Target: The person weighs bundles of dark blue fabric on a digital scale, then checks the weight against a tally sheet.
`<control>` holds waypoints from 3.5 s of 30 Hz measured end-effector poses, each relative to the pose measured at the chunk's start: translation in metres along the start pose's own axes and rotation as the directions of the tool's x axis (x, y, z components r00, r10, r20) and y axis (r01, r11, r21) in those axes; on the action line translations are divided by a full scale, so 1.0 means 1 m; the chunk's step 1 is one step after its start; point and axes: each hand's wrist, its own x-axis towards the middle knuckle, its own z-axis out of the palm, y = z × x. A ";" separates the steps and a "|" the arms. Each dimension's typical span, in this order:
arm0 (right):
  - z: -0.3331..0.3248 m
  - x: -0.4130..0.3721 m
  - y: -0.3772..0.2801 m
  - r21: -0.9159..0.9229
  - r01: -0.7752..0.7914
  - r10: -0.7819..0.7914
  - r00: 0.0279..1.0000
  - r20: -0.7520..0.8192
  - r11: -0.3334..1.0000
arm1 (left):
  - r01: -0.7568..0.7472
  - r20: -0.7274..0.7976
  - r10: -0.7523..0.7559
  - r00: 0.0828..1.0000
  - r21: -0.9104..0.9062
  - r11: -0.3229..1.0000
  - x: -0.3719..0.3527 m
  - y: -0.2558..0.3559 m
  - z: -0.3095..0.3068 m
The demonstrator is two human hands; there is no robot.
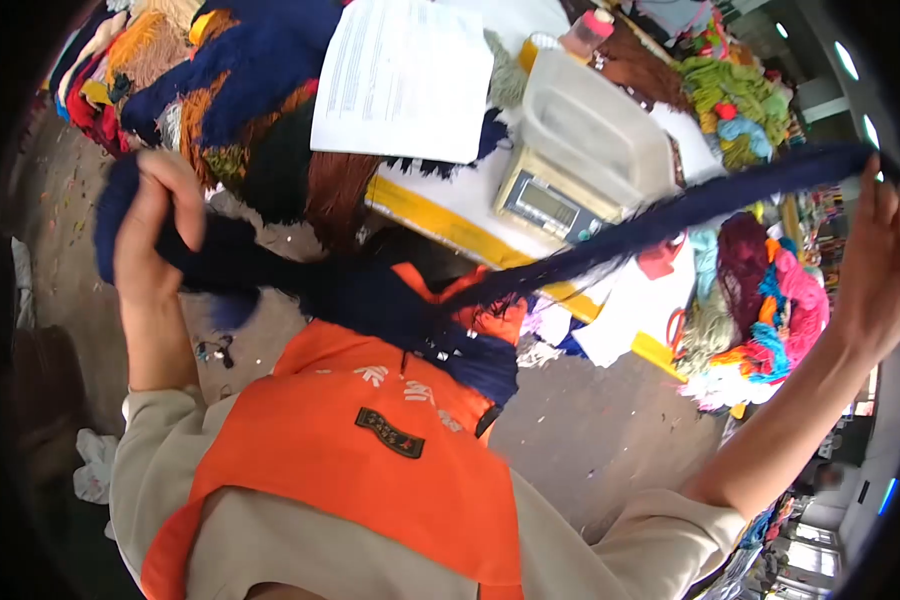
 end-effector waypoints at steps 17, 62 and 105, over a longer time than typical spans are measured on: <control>-0.091 -0.062 0.213 -0.827 0.559 0.337 0.769 0.543 0.055 | -0.236 0.814 0.062 0.578 0.094 0.967 -0.036 -0.023 0.110; -0.002 -0.167 -0.047 0.200 0.003 -0.111 0.840 0.531 0.980 | -0.062 0.832 -0.076 0.549 0.132 0.989 -0.042 -0.034 0.134; 0.009 -0.182 -0.052 0.239 -0.146 -0.004 0.846 0.533 0.960 | 0.048 0.812 -0.140 0.567 0.138 0.989 -0.055 -0.043 0.135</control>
